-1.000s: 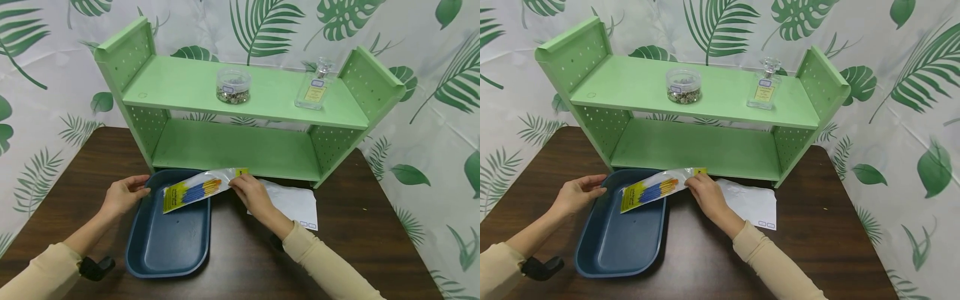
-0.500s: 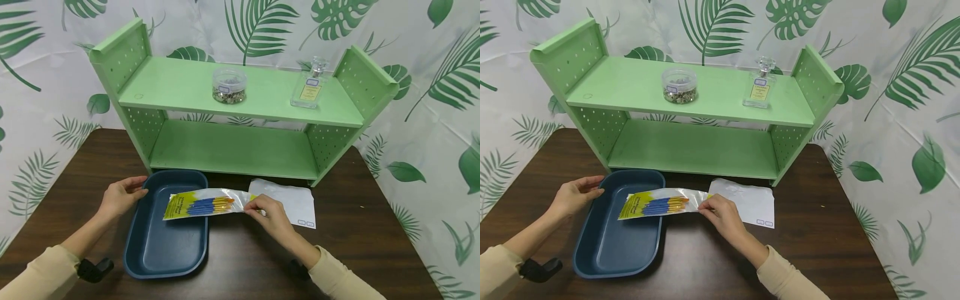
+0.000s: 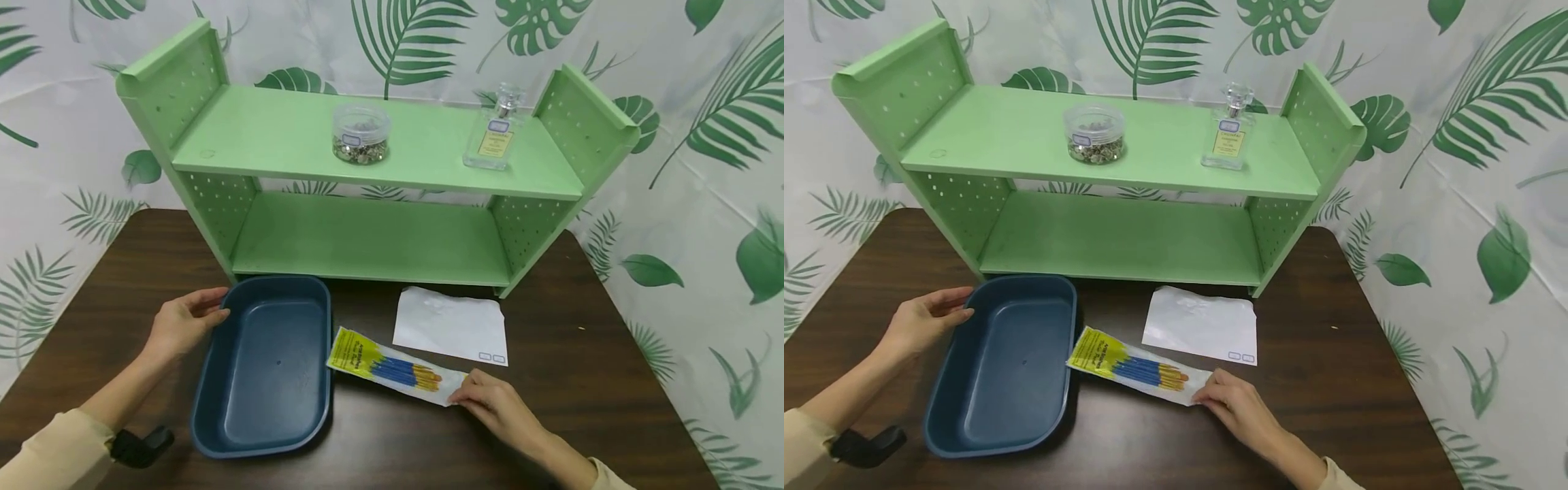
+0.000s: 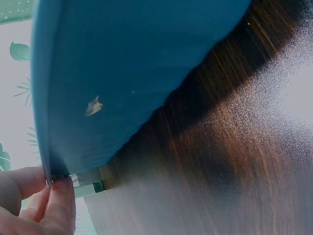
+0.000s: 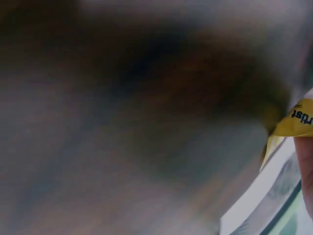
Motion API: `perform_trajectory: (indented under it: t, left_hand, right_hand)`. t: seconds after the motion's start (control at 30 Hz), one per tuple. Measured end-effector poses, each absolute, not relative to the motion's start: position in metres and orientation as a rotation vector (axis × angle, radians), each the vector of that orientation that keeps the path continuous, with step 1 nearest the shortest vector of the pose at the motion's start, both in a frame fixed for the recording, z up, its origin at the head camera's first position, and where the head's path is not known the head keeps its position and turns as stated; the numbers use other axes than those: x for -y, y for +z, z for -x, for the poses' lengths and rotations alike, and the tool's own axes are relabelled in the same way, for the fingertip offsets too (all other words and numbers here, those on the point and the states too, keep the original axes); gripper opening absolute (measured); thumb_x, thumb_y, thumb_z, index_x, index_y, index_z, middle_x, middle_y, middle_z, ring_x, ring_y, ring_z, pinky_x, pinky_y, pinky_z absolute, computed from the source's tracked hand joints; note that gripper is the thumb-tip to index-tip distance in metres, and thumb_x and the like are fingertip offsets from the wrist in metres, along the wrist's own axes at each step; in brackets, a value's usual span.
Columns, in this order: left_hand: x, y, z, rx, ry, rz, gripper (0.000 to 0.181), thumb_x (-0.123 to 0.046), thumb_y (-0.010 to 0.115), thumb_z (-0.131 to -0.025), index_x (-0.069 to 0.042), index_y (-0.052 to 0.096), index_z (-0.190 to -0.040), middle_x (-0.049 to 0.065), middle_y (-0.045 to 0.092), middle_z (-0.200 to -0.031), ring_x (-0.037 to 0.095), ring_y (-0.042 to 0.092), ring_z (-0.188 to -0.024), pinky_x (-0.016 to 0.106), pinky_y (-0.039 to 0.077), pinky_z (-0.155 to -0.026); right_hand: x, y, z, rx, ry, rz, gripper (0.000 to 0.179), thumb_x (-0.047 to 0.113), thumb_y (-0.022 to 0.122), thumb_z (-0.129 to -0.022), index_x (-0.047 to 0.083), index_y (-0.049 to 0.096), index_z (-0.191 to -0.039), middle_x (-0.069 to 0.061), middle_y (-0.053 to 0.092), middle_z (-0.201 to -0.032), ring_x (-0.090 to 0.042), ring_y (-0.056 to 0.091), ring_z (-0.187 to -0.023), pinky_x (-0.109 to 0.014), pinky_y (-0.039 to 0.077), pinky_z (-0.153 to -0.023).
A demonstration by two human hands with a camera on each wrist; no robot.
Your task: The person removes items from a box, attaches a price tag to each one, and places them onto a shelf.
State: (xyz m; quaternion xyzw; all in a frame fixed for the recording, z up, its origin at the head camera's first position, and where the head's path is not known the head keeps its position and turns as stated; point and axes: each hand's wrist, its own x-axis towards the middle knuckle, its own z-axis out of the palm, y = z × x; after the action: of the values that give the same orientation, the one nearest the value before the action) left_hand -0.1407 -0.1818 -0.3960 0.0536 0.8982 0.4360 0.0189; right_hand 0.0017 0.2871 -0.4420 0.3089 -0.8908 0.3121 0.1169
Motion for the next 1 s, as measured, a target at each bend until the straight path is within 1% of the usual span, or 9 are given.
perform_trajectory:
  t: [0.13, 0.23, 0.37, 0.57, 0.67, 0.73, 0.83, 0.9, 1.0]
  left_hand:
    - [0.183, -0.397, 0.141, -2.790, 1.354, -0.174, 0.045, -0.021, 0.062, -0.091, 0.006, 0.055, -0.126, 0.028, 0.059, -0.118, -0.027, 0.042, -0.077, 0.006, 0.045, -0.062]
    - [0.184, -0.397, 0.141, -2.793, 1.352, -0.172, 0.045, -0.021, 0.062, -0.092, 0.006, 0.054, -0.127, 0.029, 0.059, -0.119, -0.027, 0.042, -0.077, 0.006, 0.045, -0.061]
    - [0.184, -0.398, 0.141, -2.803, 1.337, -0.174, 0.045, -0.021, 0.062, -0.092, 0.007, 0.054, -0.127, 0.029, 0.058, -0.118, -0.027, 0.041, -0.076, 0.005, 0.044, -0.061]
    - [0.181, -0.399, 0.142, -2.803, 1.348, -0.207, 0.044, -0.019, 0.062, -0.092, 0.008, 0.054, -0.125, 0.030, 0.058, -0.118, -0.027, 0.041, -0.077, 0.005, 0.044, -0.061]
    - [0.182, -0.399, 0.142, -2.803, 1.343, -0.210, 0.044, -0.019, 0.062, -0.092, 0.008, 0.054, -0.125, 0.031, 0.058, -0.118, -0.027, 0.041, -0.077, 0.005, 0.044, -0.061]
    - [0.182, -0.399, 0.142, -2.804, 1.335, -0.206, 0.044, -0.019, 0.062, -0.092, 0.008, 0.054, -0.126, 0.030, 0.058, -0.118, -0.027, 0.040, -0.077, 0.005, 0.044, -0.061]
    - [0.182, -0.399, 0.143, -2.802, 1.324, -0.196, 0.045, -0.020, 0.062, -0.092, 0.008, 0.054, -0.126, 0.030, 0.059, -0.117, -0.027, 0.041, -0.076, 0.005, 0.044, -0.060]
    - [0.181, -0.399, 0.143, -2.803, 1.318, -0.185, 0.045, -0.020, 0.062, -0.092, 0.008, 0.054, -0.126, 0.030, 0.060, -0.116, -0.026, 0.041, -0.075, 0.006, 0.044, -0.060]
    - [0.180, -0.399, 0.142, -2.796, 1.318, -0.170, 0.046, -0.021, 0.062, -0.092, 0.007, 0.053, -0.127, 0.029, 0.060, -0.116, -0.026, 0.042, -0.075, 0.006, 0.044, -0.060]
  right_hand:
    - [-0.303, -0.444, -0.011, 2.719, 0.829, -0.871, 0.024, -0.003, 0.073, -0.074, 0.018, 0.071, -0.086, 0.010, 0.062, -0.089, 0.000, 0.054, -0.080, -0.015, 0.047, -0.066]
    - [-0.311, -0.443, -0.013, 2.765, 0.759, -0.840, 0.024, -0.002, 0.074, -0.073, 0.019, 0.071, -0.084, 0.012, 0.063, -0.088, -0.001, 0.055, -0.081, -0.019, 0.049, -0.067]
    - [-0.316, -0.442, -0.014, 2.797, 0.684, -0.785, 0.022, 0.002, 0.077, -0.072, 0.021, 0.072, -0.082, 0.015, 0.064, -0.086, -0.001, 0.054, -0.080, -0.021, 0.049, -0.067]
    - [-0.323, -0.438, -0.014, 2.865, 0.767, -0.736, 0.011, 0.011, 0.075, -0.077, 0.020, 0.074, -0.082, 0.015, 0.065, -0.084, 0.000, 0.054, -0.080, -0.022, 0.049, -0.067]
    - [-0.327, -0.433, -0.011, 2.914, 0.880, -0.679, 0.006, 0.013, 0.073, -0.080, 0.017, 0.074, -0.083, 0.012, 0.067, -0.083, 0.002, 0.054, -0.077, -0.021, 0.048, -0.063]
    - [-0.330, -0.430, -0.007, 2.935, 0.946, -0.566, 0.004, 0.012, 0.072, -0.081, 0.014, 0.074, -0.084, 0.008, 0.068, -0.081, 0.003, 0.052, -0.072, -0.020, 0.047, -0.059]
    - [-0.333, -0.426, 0.003, 2.925, 0.993, -0.287, 0.005, 0.008, 0.073, -0.080, 0.010, 0.072, -0.085, 0.002, 0.069, -0.081, 0.001, 0.050, -0.068, -0.019, 0.047, -0.057]
    - [-0.337, -0.423, 0.012, 2.882, 1.003, -0.082, 0.006, 0.006, 0.072, -0.081, 0.007, 0.071, -0.087, -0.002, 0.070, -0.083, -0.004, 0.051, -0.067, -0.019, 0.047, -0.058]
    - [-0.345, -0.420, 0.028, 2.826, 1.030, 0.178, 0.011, 0.005, 0.070, -0.083, 0.002, 0.070, -0.094, -0.008, 0.069, -0.088, -0.012, 0.053, -0.072, -0.018, 0.047, -0.061]
